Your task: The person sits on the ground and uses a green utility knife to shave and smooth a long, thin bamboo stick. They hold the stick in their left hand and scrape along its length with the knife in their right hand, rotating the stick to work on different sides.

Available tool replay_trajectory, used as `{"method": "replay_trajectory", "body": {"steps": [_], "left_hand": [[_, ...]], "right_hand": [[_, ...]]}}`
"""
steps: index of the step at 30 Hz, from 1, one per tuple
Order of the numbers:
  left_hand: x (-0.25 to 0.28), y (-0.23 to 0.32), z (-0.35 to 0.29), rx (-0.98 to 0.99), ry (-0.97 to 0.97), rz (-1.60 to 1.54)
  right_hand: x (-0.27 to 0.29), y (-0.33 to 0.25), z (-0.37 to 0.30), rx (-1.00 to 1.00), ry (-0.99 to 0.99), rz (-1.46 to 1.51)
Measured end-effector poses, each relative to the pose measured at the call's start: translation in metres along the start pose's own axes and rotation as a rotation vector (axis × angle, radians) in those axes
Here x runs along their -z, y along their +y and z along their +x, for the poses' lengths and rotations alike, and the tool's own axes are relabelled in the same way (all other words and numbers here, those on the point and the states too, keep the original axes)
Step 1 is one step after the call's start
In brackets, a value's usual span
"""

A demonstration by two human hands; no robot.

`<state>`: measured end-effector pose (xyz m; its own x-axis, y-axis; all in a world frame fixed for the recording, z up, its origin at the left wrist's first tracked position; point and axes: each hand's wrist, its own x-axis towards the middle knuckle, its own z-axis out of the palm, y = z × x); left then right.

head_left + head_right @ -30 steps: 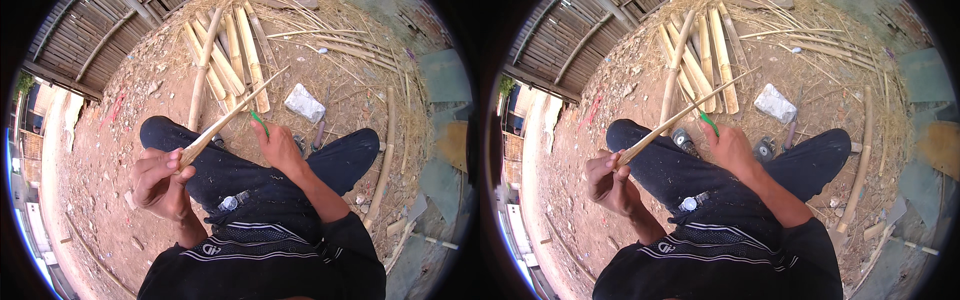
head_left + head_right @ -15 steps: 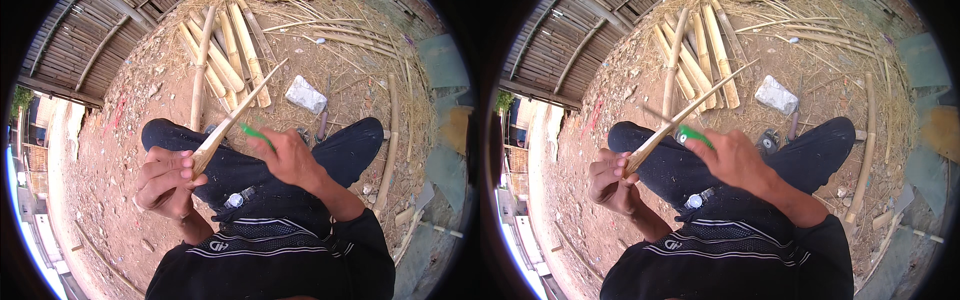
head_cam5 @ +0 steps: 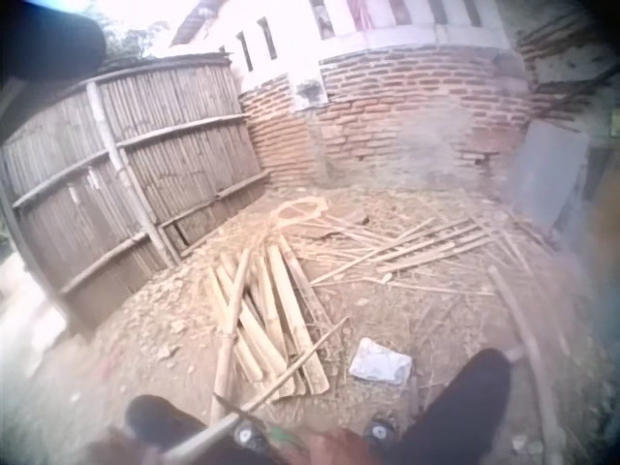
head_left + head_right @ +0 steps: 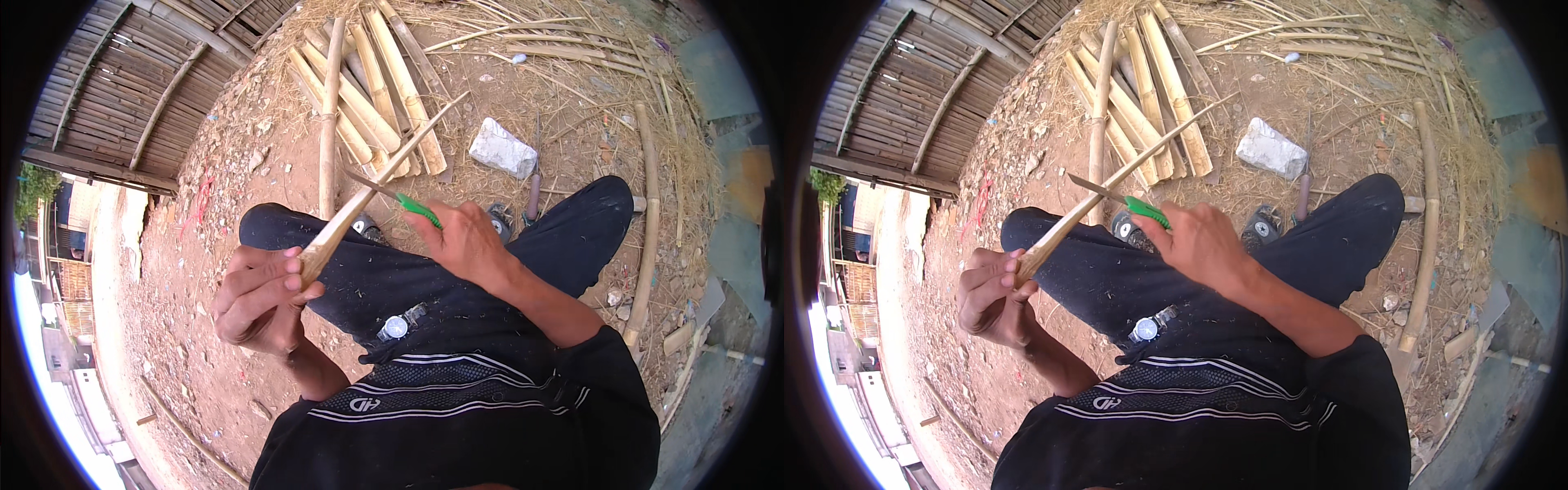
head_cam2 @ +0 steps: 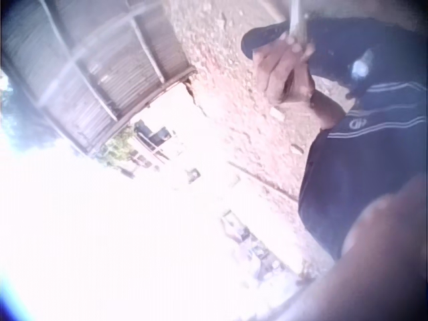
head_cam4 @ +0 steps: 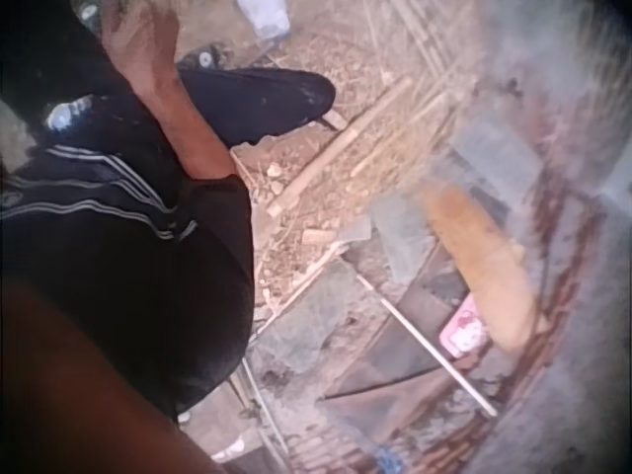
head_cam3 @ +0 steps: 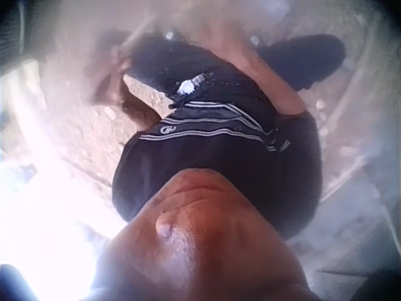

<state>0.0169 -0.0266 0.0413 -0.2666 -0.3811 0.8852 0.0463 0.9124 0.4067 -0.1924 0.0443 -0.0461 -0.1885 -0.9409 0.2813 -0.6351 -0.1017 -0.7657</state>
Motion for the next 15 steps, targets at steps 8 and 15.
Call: {"method": "replay_trajectory", "body": {"steps": [8,15], "left_hand": [[0.001,-0.004,-0.004,0.005,0.008,-0.018],[-0.002,-0.011,-0.004,0.055,0.11,-0.03]], "right_hand": [[-0.004,-0.015,0.001,0.092,0.036,-0.019],[0.002,-0.048,-0.006,0.313,0.06,-0.045]]}}
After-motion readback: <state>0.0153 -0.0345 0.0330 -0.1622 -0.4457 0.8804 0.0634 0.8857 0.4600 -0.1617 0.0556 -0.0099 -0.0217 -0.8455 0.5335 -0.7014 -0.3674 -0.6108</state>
